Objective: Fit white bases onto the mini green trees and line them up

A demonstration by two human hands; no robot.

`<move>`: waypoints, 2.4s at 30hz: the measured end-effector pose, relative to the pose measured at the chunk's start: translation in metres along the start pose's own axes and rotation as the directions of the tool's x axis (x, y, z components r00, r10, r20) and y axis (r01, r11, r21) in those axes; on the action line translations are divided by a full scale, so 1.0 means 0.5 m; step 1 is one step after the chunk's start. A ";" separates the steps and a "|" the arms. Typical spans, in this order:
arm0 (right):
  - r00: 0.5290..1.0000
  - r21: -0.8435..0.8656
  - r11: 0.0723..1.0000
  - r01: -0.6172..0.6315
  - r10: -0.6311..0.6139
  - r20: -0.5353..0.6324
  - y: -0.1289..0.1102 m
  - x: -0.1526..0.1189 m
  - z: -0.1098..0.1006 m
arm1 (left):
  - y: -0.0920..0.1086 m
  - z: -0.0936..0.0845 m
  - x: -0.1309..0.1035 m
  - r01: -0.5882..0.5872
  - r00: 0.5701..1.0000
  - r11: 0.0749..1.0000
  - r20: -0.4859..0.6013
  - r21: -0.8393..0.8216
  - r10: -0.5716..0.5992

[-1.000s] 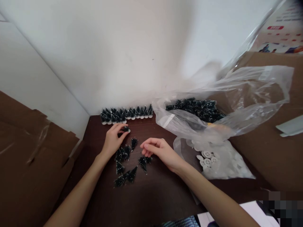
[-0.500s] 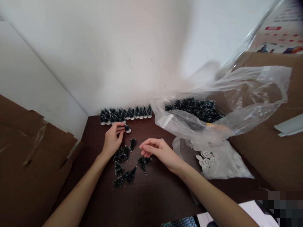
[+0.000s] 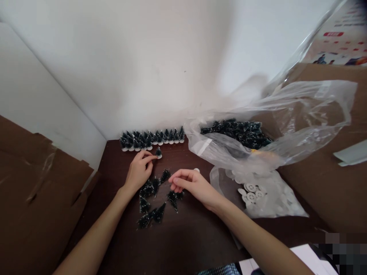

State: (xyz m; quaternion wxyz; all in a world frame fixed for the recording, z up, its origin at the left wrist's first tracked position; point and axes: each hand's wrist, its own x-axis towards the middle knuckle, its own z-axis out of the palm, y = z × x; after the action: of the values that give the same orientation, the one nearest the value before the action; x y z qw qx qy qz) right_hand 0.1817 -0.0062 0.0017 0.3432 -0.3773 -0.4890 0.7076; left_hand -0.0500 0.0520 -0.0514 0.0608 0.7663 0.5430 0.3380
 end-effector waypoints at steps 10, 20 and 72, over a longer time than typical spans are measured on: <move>1.000 -0.036 0.999 -0.027 0.028 0.012 0.000 -0.003 0.006 | -0.004 0.002 -0.002 -0.054 0.994 0.997 0.096 0.051 0.049; 0.999 -0.049 0.998 -0.026 0.027 0.023 -0.003 -0.005 0.009 | -0.007 0.003 0.001 0.002 0.993 0.978 0.112 0.207 -0.026; 0.997 -0.136 0.991 -0.017 0.027 0.077 -0.001 -0.008 0.014 | 0.022 -0.005 0.035 0.020 0.939 0.833 0.276 0.553 -0.205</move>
State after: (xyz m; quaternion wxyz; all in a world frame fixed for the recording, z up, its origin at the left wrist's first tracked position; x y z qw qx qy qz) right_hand 0.1774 -0.0124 0.0048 0.2895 -0.3768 -0.5446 0.6911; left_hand -0.0399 0.0620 -0.0365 -0.0501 0.7631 0.6434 0.0357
